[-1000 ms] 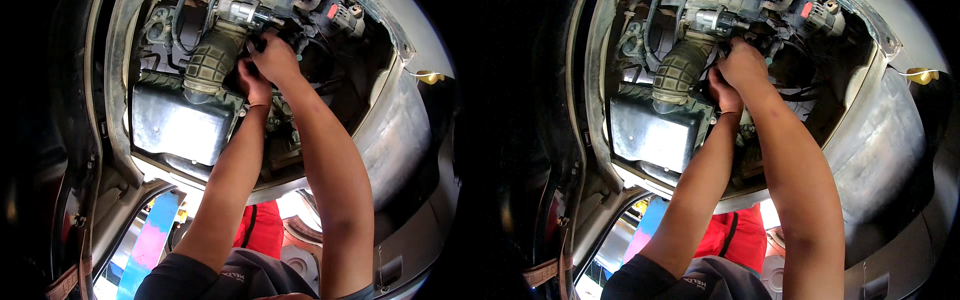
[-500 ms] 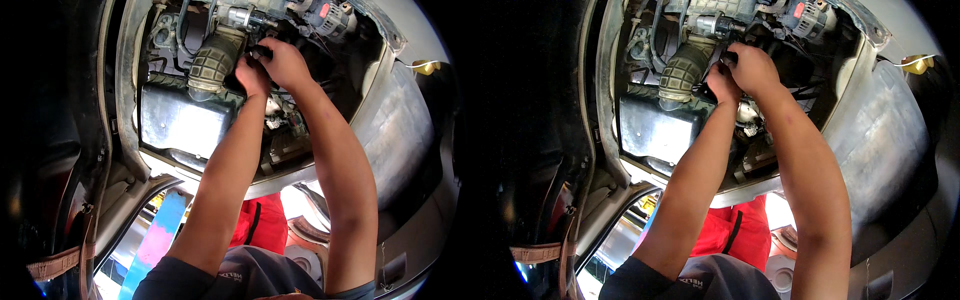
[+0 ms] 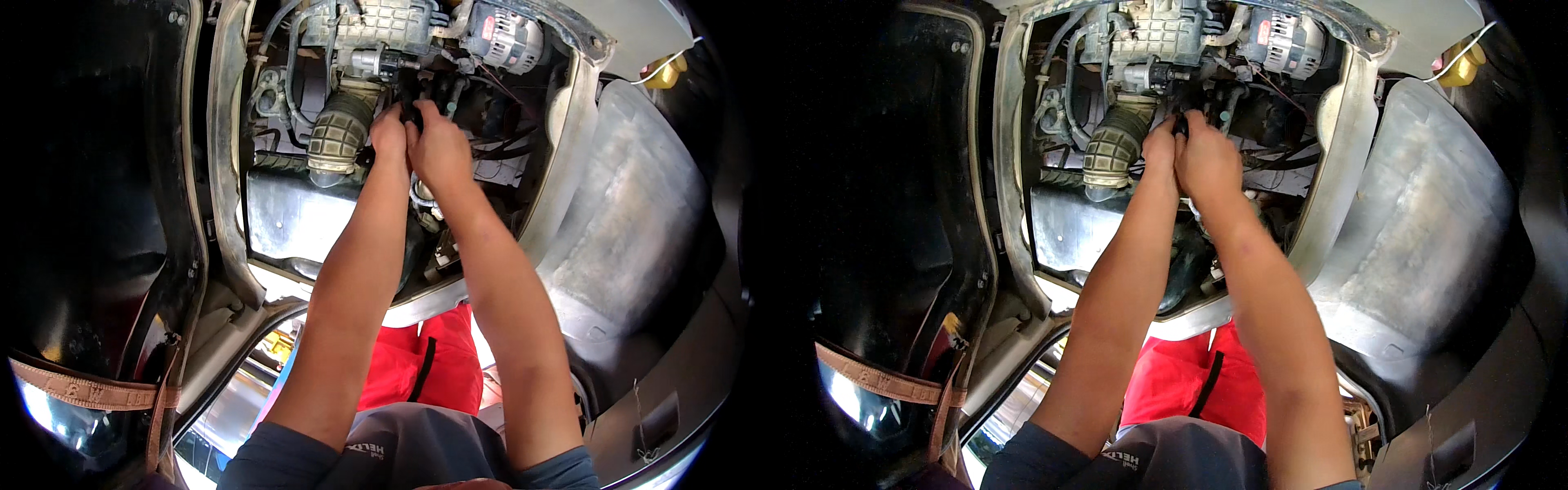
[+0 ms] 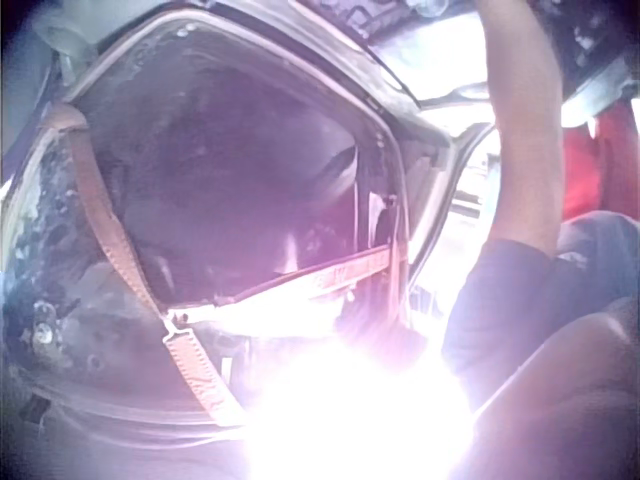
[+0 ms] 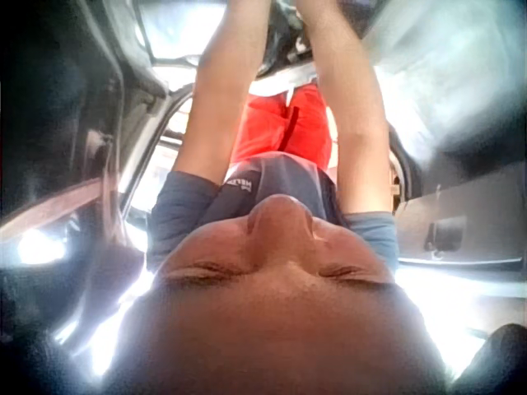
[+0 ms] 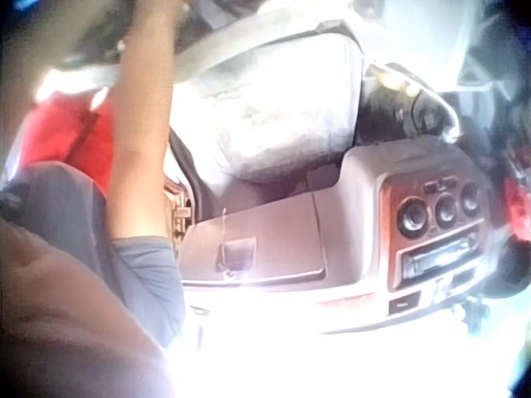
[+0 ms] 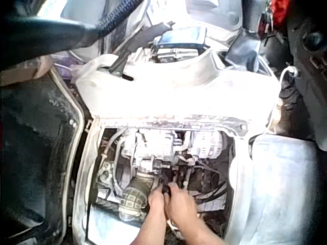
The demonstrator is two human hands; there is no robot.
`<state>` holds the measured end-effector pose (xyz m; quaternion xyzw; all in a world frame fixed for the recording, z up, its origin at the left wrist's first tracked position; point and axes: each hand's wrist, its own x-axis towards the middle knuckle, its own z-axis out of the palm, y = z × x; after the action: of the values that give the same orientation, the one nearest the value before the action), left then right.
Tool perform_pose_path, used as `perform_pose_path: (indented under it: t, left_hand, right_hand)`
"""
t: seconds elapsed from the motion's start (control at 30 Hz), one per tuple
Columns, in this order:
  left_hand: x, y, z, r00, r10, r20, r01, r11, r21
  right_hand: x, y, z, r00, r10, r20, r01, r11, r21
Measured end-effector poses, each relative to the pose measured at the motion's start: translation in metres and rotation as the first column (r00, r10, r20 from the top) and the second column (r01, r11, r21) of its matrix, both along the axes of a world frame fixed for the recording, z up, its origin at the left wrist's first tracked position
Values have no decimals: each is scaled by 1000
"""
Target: The person works under the hood of a car, manipulating hoses and components within the engine bay. They use a tool to adjust parts, then walk to a tool cart to retrieve a zip tie before returning to secure a hose connection.
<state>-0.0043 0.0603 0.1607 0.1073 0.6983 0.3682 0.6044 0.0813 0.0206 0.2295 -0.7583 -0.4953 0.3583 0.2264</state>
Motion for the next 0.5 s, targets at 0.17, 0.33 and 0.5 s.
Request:
perform_pose_path:
  t: [0.17, 0.33, 0.5]
  left_hand:
    - [-19, -8, -40, 920, -145, -364, 152, 988, -8]
    - [-16, -14, -42, 956, 4, -292, 3, 1000, 24]
    - [-6, -17, -26, 981, 145, -126, -144, 989, 20]
  right_hand:
    - [-12, -3, -8, 999, 38, 12, -36, 991, -132]
    - [-11, 1, -15, 987, 114, 113, -103, 990, -98]
    - [-2, 19, -22, 892, 368, 263, -352, 930, -108]
